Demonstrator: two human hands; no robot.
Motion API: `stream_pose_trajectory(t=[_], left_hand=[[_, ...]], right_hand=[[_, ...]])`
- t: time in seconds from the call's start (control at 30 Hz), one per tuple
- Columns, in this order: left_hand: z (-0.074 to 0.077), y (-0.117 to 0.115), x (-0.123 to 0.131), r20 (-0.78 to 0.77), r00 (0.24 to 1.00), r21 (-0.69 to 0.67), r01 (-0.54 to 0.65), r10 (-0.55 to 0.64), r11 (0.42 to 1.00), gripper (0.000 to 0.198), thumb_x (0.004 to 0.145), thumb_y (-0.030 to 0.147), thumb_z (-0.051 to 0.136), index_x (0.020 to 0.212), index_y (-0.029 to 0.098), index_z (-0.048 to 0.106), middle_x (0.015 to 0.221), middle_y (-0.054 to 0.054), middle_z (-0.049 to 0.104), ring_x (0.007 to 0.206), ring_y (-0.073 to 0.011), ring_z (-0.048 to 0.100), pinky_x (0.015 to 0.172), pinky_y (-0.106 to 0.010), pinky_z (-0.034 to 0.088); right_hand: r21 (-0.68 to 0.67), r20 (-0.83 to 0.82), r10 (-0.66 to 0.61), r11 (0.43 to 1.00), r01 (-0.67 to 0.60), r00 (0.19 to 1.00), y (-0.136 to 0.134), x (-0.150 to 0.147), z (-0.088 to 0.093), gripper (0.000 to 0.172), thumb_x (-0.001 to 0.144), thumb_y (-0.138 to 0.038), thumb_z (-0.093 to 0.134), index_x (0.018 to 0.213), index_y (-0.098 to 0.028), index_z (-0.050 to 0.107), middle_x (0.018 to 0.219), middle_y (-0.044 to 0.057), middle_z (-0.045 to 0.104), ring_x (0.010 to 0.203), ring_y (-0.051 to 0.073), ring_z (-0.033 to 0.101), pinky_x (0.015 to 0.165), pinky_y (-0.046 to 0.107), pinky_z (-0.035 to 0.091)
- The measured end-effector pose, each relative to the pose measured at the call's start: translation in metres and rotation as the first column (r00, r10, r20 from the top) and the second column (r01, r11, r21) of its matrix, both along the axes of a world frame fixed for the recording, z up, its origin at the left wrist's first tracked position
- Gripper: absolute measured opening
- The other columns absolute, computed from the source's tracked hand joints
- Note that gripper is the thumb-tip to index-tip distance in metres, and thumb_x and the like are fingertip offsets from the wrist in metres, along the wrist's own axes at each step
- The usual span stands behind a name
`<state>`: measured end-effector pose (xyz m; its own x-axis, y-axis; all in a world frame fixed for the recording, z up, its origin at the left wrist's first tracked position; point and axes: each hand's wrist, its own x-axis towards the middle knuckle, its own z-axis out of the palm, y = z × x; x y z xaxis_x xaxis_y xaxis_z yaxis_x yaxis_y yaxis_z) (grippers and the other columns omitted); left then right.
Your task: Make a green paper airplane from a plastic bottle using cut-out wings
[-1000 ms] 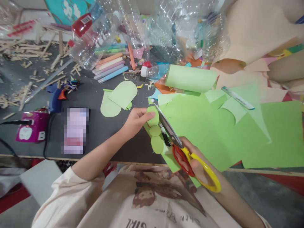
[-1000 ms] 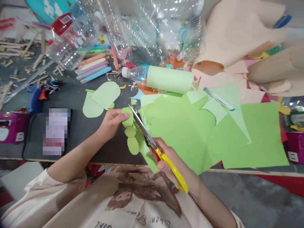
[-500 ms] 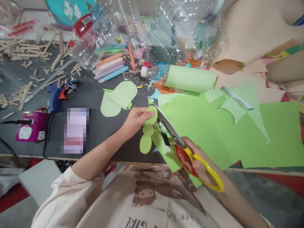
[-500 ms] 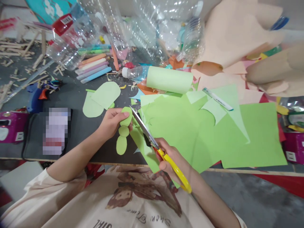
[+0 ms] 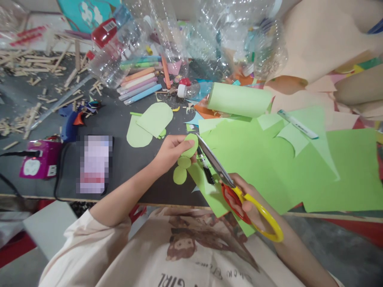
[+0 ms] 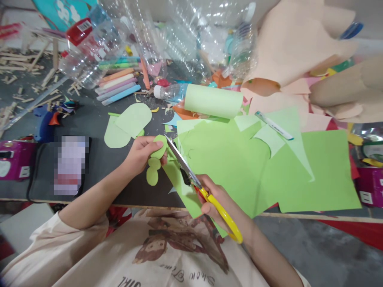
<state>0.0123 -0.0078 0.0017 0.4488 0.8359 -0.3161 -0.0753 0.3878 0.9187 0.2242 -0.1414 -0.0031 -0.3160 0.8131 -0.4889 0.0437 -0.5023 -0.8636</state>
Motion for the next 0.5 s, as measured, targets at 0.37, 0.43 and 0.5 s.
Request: stream_pose_trajectory(t=[0.37, 0.43, 0.5], left_hand=[[-0.006, 0.009, -0.001, -0.082, 0.985, 0.047, -0.149, 0.153, 0.988, 0.031, 0.073, 0.042, 0.065, 0.058, 0.015, 0.060, 0.050, 0.002, 0.055, 0.043, -0.0080, 0.048, 0.043, -0.020, 0.038], [-0.007, 0.013, -0.003, -0.114, 0.947, 0.095, -0.292, 0.301, 0.952, 0.026, 0.072, 0.037, 0.064, 0.060, 0.015, 0.060, 0.048, 0.004, 0.048, 0.041, -0.0052, 0.038, 0.039, -0.019, 0.029], [-0.008, 0.018, -0.005, -0.123, 0.903, 0.132, -0.397, 0.412, 0.908, 0.020, 0.073, 0.032, 0.062, 0.061, 0.016, 0.060, 0.047, 0.006, 0.042, 0.039, -0.0039, 0.031, 0.037, -0.018, 0.024]], right_hand=[[0.125, 0.314, -0.013, 0.992, -0.028, 0.949, 0.023, 0.021, 0.025, 0.050, 0.077, -0.069, 0.057, 0.100, -0.024, 0.056, 0.065, -0.002, 0.049, 0.053, 0.012, 0.042, 0.048, 0.026, 0.035], [0.138, 0.437, -0.052, 0.990, -0.010, 0.898, 0.026, 0.038, 0.027, 0.046, 0.078, -0.063, 0.060, 0.102, -0.024, 0.057, 0.070, 0.000, 0.055, 0.057, 0.014, 0.050, 0.052, 0.028, 0.041], [0.179, 0.583, -0.088, 0.984, -0.022, 0.807, 0.028, 0.060, 0.023, 0.048, 0.073, -0.064, 0.063, 0.100, -0.024, 0.060, 0.069, 0.002, 0.059, 0.060, 0.018, 0.055, 0.055, 0.033, 0.046]])
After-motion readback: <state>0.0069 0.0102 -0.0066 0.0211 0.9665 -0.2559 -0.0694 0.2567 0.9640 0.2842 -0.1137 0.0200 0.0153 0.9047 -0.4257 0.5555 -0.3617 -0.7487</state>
